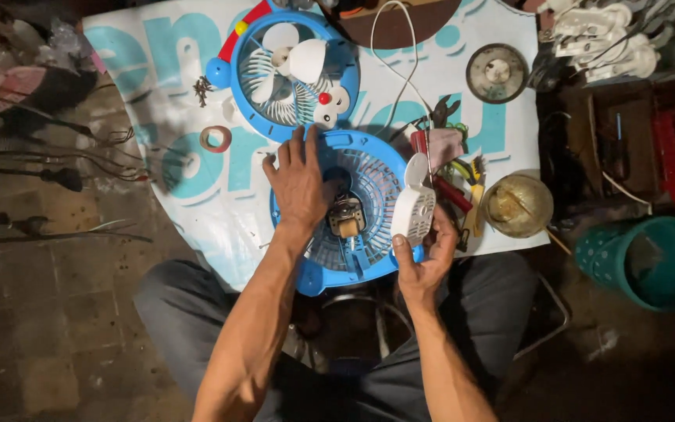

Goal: The person assembles a small blue electric fan by hand. They place the motor into the blue fan cage, attach the white control box to the side, and secure the white fan blades onto the motor shaft.

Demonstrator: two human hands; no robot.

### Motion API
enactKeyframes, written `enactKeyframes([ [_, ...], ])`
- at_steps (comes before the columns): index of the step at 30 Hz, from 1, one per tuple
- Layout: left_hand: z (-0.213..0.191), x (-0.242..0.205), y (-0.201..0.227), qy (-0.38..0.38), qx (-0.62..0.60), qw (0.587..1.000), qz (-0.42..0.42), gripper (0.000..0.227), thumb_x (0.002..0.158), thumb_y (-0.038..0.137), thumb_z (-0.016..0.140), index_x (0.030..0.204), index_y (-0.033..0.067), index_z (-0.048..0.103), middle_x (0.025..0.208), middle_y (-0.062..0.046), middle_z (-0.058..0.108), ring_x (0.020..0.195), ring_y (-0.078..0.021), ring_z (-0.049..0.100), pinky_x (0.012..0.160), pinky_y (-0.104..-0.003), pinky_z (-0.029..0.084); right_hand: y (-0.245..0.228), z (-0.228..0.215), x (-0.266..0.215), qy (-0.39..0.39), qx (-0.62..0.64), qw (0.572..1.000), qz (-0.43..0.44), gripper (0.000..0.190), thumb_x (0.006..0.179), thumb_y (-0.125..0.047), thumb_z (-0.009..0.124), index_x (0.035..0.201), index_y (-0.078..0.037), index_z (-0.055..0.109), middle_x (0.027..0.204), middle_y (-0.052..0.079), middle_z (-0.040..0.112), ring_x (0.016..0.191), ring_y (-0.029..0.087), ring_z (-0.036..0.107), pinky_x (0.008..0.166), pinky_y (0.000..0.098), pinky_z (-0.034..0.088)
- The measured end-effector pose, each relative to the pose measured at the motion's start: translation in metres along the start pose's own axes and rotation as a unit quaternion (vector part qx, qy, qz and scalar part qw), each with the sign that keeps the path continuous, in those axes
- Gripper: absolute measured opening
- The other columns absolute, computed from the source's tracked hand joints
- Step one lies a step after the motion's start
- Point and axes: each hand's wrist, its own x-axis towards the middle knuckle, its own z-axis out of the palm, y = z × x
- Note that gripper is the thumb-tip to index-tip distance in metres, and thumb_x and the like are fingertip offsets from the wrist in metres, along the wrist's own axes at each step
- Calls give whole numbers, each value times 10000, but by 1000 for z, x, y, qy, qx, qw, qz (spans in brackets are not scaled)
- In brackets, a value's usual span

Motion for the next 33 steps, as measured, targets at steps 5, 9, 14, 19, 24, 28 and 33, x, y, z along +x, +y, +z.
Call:
enactKeyframes([
  [5,-2,1,2,0,-38,999,-25,1056,656,356,928,1509,130,348,1448,-125,455,1250,-294,460,1018,-580,312,-3,3,1,0,-9,1000,2,771,816,-264,822,1442,-11,450,1176,88,397,1139,174,428,1033,349,415],
  [9,-2,1,4,-6,-41,998,-38,1079,641,385,936,1505,122,346,1438,-122,435,1245,-285,441,1024,-593,278,2,2,0,-1,-20,1000,-6,799,797,-287,831,1446,-12,454,1218,98,399,1174,175,418,1059,347,394],
  [14,-6,3,9,-23,-54,996,-64,1093,617,350,944,1500,130,339,1431,-111,427,1245,-277,431,1030,-621,254,2,3,0,-9,-22,1000,-11,781,815,-285,825,1443,-6,454,1217,104,390,1187,178,395,1076,375,383],
  [19,-11,0,10,-24,-61,995,-69,1091,615,360,955,1494,126,352,1396,-119,451,1188,-272,459,1019,-623,262,3,4,-1,-16,-10,999,-36,779,810,-233,825,1429,40,439,1307,158,434,1250,208,451,1113,362,366],
  [24,-3,-1,8,-15,-66,995,-71,1040,667,350,930,1494,124,343,1384,-113,442,1173,-272,460,990,-572,306,3,5,-2,-14,-5,999,-40,785,792,-220,837,1420,44,446,1289,151,433,1239,205,459,1122,371,364],
  [28,-6,-3,6,7,-81,995,-62,966,738,328,897,1492,112,334,1395,-137,423,1180,-292,457,969,-542,345,0,5,0,-19,-5,999,-48,753,820,-215,811,1423,39,438,1249,127,449,1190,184,473,1098,363,380],
  [33,-57,-25,3,121,-314,941,-40,649,864,262,767,1398,43,470,1429,-192,452,1298,-384,472,1095,-630,311,-6,-15,8,-38,-42,993,-103,813,775,-211,828,1415,81,421,1288,195,476,1232,277,492,1106,405,374],
])
